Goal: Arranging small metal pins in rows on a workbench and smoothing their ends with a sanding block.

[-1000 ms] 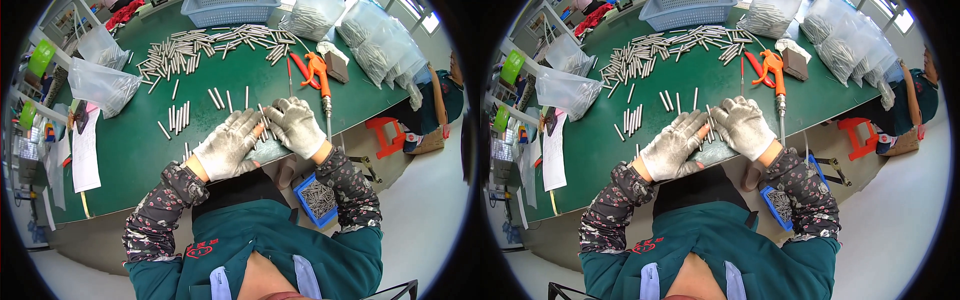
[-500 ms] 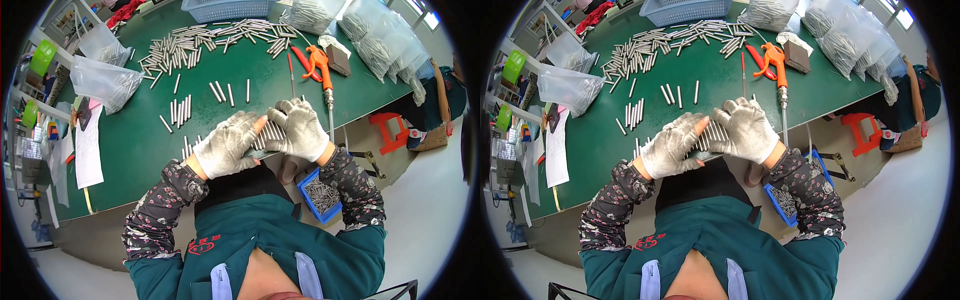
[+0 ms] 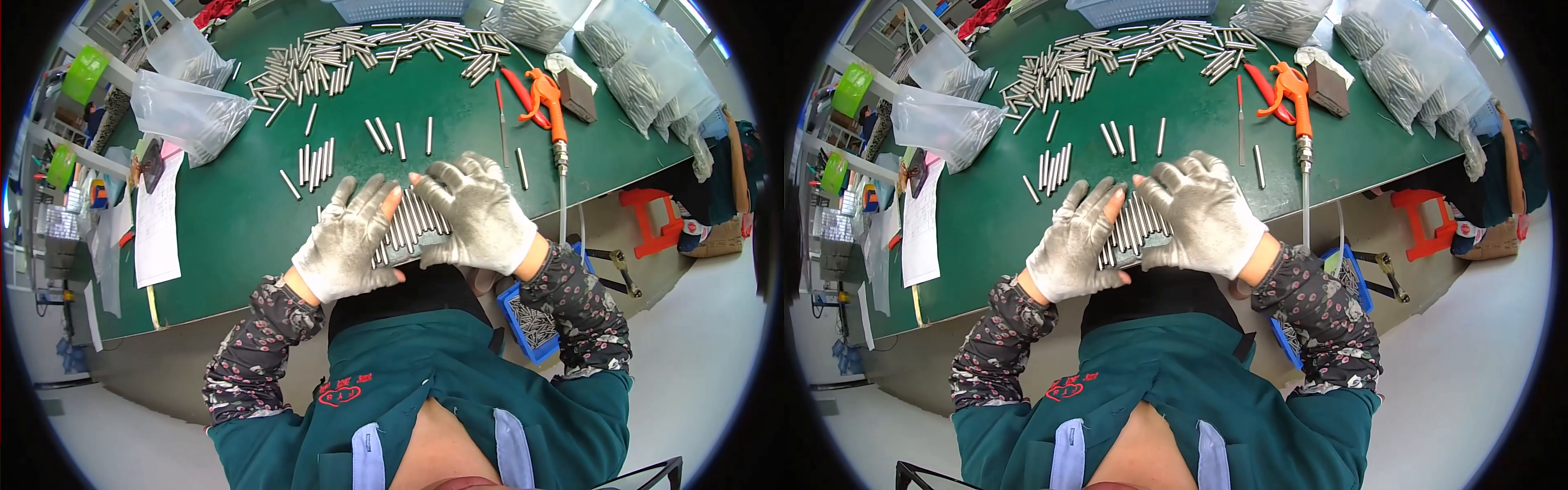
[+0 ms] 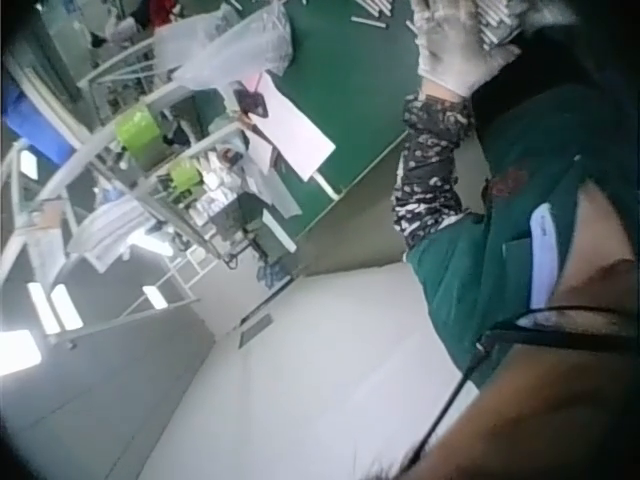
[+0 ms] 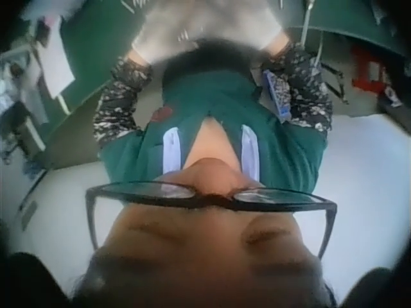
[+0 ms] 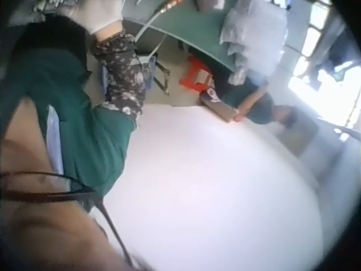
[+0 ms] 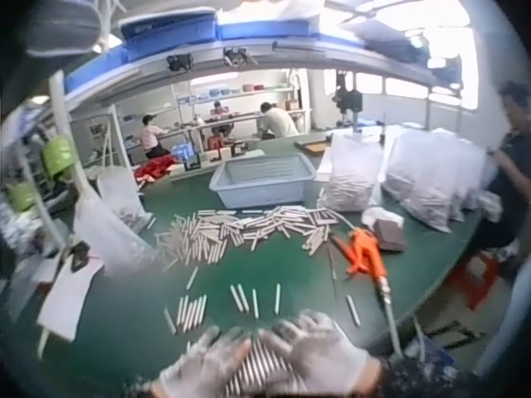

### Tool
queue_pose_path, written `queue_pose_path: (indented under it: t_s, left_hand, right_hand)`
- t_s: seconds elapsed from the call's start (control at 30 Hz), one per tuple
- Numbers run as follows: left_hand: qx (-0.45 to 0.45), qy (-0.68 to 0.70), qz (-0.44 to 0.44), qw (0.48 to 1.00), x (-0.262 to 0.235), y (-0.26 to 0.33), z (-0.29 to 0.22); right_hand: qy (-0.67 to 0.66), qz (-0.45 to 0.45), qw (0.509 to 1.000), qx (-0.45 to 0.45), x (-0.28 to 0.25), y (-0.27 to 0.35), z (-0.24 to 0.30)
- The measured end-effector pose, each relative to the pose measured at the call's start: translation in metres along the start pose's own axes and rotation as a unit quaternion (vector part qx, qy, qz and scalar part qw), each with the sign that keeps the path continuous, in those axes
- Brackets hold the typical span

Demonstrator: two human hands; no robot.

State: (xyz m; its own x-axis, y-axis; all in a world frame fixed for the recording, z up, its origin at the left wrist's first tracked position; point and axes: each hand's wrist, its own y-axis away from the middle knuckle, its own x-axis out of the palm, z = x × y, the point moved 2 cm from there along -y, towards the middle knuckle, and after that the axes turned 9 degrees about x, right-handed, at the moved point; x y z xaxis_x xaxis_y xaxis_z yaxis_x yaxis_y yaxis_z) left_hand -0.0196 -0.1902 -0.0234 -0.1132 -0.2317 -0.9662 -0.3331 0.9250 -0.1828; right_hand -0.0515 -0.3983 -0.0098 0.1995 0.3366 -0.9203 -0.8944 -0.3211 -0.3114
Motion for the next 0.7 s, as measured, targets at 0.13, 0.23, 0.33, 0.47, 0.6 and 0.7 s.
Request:
queue_pose_path:
  t_s: [0.13, 0.23, 0.33, 0.47, 0.6, 0.7]
  left_hand:
    - [0.002, 0.078, -0.092, 0.993, 0.003, 0.003, 0.0]
    - [-0.005, 0.165, -0.109, 0.98, 0.002, 0.007, 0.003]
    - [-0.015, 0.058, -0.119, 0.991, -0.019, 0.008, -0.003]
    - [-0.046, -0.003, -0.095, 0.994, -0.014, 0.023, 0.004]
    - [-0.05, -0.004, -0.087, 0.995, -0.004, 0.031, 0.008]
    - [-0.03, -0.004, -0.11, 0.993, -0.006, 0.029, 0.006]
  right_hand:
    - [-0.035, 0.055, 0.998, 0.016, 0.01, -0.006, 0.008]
    - [-0.03, 0.083, 0.996, 0.025, 0.009, -0.008, 0.01]
    - [-0.051, 0.023, 0.998, -0.004, 0.007, -0.01, 0.015]
    - [-0.034, 0.047, 0.998, -0.025, 0.016, -0.017, 0.03]
    - [-0.038, 0.048, 0.998, -0.001, 0.018, -0.018, 0.03]
    - [-0.03, 0.044, 0.999, -0.006, 0.017, -0.017, 0.03]
